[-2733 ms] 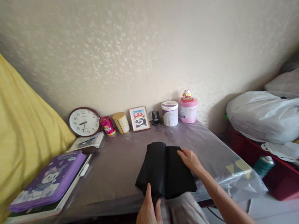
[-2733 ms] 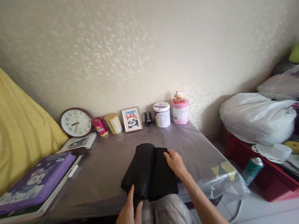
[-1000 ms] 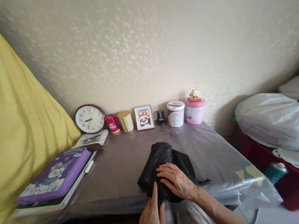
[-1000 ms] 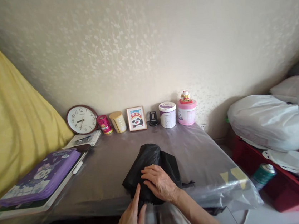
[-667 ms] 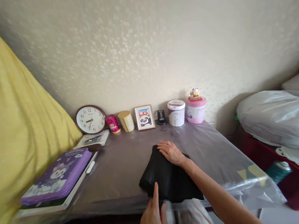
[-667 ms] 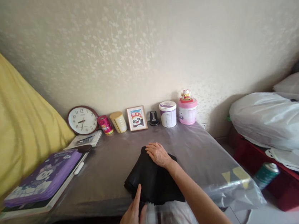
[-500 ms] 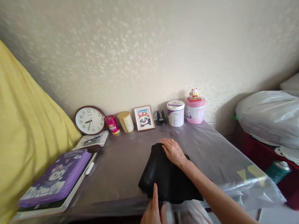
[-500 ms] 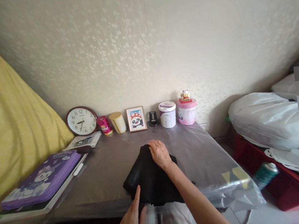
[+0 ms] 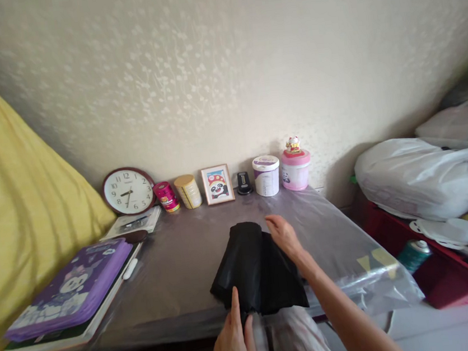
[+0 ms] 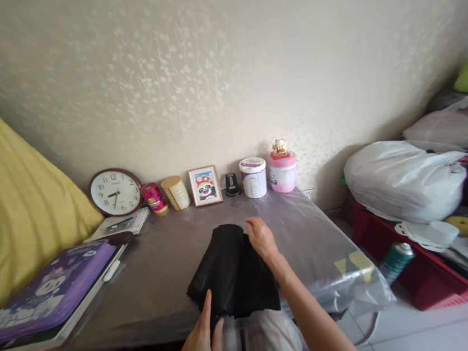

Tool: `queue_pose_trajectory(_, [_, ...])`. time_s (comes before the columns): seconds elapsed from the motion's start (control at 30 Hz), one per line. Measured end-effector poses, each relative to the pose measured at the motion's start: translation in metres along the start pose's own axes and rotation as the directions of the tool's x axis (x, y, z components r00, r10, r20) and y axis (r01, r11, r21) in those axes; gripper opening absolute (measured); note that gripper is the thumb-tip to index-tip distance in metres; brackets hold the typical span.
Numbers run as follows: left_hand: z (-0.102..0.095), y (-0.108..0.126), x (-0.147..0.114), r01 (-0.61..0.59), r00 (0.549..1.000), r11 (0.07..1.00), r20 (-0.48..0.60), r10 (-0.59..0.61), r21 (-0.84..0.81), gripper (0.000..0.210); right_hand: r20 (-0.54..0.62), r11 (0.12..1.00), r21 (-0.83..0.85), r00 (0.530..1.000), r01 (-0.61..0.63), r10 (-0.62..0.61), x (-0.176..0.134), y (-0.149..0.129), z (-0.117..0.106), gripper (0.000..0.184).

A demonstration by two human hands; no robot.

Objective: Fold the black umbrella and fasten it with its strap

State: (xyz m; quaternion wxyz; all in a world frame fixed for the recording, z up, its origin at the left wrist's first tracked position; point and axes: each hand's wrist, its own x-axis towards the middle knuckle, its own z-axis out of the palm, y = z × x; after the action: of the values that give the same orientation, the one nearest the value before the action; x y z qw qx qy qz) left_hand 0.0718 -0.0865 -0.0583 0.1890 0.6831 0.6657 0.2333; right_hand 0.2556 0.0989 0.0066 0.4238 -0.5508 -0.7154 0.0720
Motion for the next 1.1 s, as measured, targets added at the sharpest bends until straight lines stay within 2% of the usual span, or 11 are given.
queue_pose_trajectory(0.1, [0.004,-0.003,0.000,-0.023,0.999,1.000,-0.041,0.023,-0.001,0.058,0.040,0.963,-0.049,0.963,-0.265,0.267,-0.019,0.023,-0.032,0.027])
queue_pose_trajectory(0.2, [0.005,-0.004,0.000,-0.022,0.998,1.000,-0.062,0.021,-0.020,0.057,0.207,0.871,0.059,0.860,-0.487,0.467,-0.043,0.035,-0.046,0.026])
queue_pose_trajectory(0.27, [0.005,-0.004,0.000,-0.019,0.997,0.999,-0.069,0.017,-0.028,0.057,0.295,0.809,0.137,0.803,-0.571,0.517,-0.053,0.034,-0.045,0.028])
queue_pose_trajectory(0.33, [0.004,-0.003,0.000,-0.018,0.998,1.000,-0.060,0.017,-0.026,0.057,0.296,0.812,0.136,0.805,-0.568,0.514,-0.058,0.030,-0.042,0.032])
queue_pose_trajectory(0.43, [0.002,-0.002,0.000,-0.013,0.999,1.000,-0.042,0.012,-0.024,0.057,0.202,0.862,0.101,0.859,-0.497,0.471,-0.059,0.021,-0.036,0.035])
queue_pose_trajectory(0.5, [0.002,-0.002,0.001,-0.016,0.999,0.999,-0.046,0.014,-0.032,0.058,0.165,0.878,0.101,0.878,-0.468,0.449,-0.058,0.017,-0.033,0.036])
queue_pose_trajectory(0.63, [0.002,-0.002,0.001,-0.024,0.999,0.999,-0.025,0.023,-0.043,0.058,0.172,0.885,0.124,0.888,-0.450,0.427,-0.060,0.014,-0.025,0.037])
queue_pose_trajectory(0.87, [-0.002,0.000,0.001,-0.005,1.000,1.000,0.004,0.005,-0.029,0.059,0.240,0.766,0.458,0.893,-0.451,0.382,-0.055,-0.006,-0.025,0.039])
queue_pose_trajectory(1.0, [-0.003,0.001,0.002,-0.009,1.000,1.000,0.018,0.009,-0.017,0.058,0.261,0.721,0.541,0.901,-0.433,0.345,-0.044,-0.026,-0.023,0.040])
queue_pose_trajectory(1.1, [-0.004,0.002,0.002,-0.008,1.000,1.000,0.029,0.008,-0.001,0.058,0.280,0.721,0.549,0.905,-0.424,0.319,-0.036,-0.039,-0.016,0.038])
